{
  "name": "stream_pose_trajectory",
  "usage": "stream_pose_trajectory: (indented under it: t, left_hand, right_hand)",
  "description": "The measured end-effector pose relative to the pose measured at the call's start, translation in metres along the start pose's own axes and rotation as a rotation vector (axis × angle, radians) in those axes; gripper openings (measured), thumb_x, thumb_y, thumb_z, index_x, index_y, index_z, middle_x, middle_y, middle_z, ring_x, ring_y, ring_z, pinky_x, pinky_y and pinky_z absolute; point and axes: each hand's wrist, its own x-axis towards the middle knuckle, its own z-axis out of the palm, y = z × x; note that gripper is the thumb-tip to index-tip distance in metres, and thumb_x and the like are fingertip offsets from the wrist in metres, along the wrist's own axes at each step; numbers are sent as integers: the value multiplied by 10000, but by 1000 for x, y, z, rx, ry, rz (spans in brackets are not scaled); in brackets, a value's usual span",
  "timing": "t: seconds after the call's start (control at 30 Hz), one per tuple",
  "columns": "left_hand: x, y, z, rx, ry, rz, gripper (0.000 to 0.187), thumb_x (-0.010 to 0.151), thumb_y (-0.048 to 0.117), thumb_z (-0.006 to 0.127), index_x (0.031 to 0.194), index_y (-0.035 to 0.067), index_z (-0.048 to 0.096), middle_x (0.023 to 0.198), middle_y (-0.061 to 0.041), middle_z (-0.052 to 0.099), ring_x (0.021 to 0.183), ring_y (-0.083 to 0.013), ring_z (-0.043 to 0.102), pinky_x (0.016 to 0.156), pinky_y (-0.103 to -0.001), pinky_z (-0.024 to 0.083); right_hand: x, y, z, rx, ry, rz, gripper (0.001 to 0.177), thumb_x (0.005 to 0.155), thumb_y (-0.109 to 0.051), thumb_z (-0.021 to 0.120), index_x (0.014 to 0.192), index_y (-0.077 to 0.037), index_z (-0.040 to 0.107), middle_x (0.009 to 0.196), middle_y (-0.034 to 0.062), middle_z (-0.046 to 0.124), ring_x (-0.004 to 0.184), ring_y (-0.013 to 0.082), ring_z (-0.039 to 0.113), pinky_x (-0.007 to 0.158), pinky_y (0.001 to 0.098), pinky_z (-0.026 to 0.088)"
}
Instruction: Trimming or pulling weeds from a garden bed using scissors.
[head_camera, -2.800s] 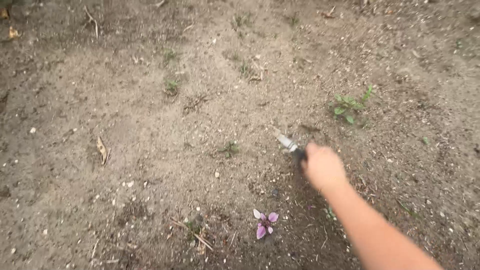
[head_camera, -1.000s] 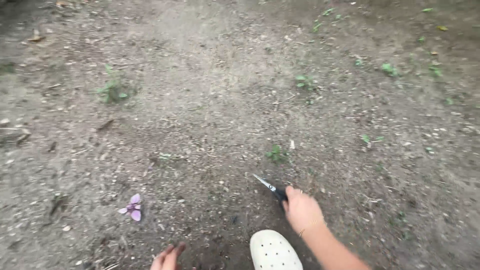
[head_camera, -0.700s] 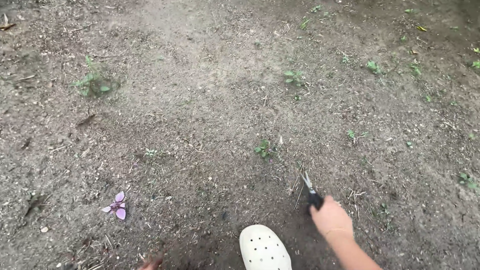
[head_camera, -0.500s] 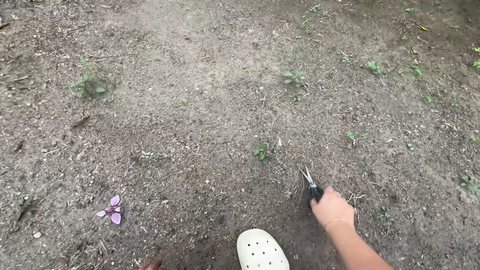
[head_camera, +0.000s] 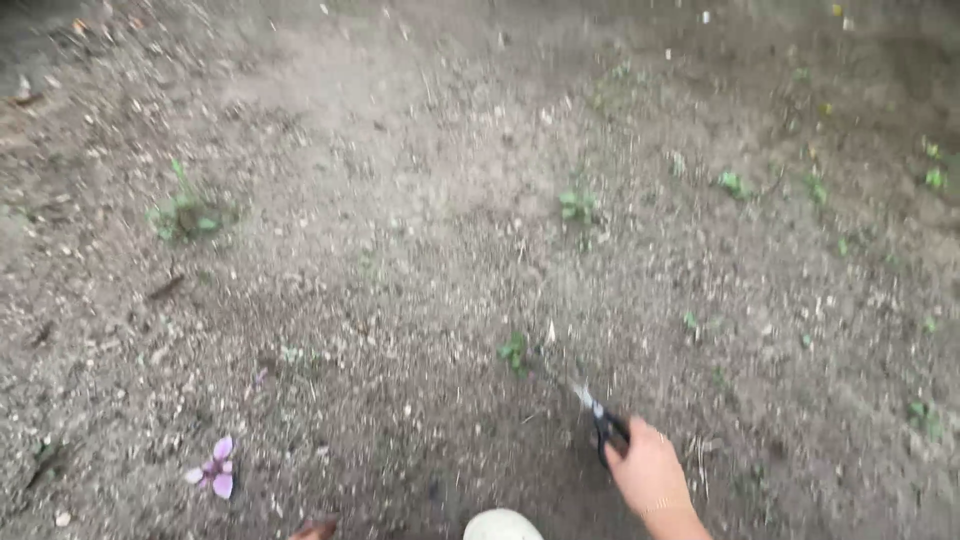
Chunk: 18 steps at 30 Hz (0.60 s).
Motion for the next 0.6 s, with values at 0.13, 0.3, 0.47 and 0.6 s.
stream_pose_trajectory:
  t: [0.13, 0.3, 0.47, 0.6]
  left_hand:
    - [6, 163, -40, 173, 189, 144, 711, 688, 399, 841, 1369, 304, 663, 1364, -18, 675, 1173, -124, 691, 1037, -253, 560]
    - [-103, 529, -213, 76, 15, 278, 762, 776, 273, 816, 1471, 242, 504, 1423, -71, 541, 1138, -244, 656, 970, -390, 544]
    - [-92, 667, -214, 397, -377, 370, 654, 928, 337, 718, 1483, 130, 442, 1429, -181, 481, 1275, -346, 587, 1067, -463, 479]
    - [-60, 668, -107, 435, -510, 421, 714, 914, 347, 708, 1493, 67, 398, 1523, -273, 357, 1177, -444, 602, 965, -557, 532]
  right_hand:
    - [33, 9, -14, 59, -116, 104, 396, 783, -292, 755, 1117, -88, 690, 1038, 180, 743, 1051, 350, 701, 945, 446, 559]
    - [119, 2, -35, 2, -209, 137, 445, 830, -338, 723, 1203, -98, 684, 1064, 227, 762, 1056, 366, 727, 960, 447, 578]
    - [198, -35, -56, -199, -266, 151, 560, 874, -511, 684, 1133, -15, 706, 1143, 234, 743, 1096, 366, 727, 997, 448, 568]
    - [238, -43, -36, -218, -257, 155, 618, 836, -520, 710, 1208, -30, 650, 1252, 201, 673, 1149, 374, 677, 1000, 469, 549]
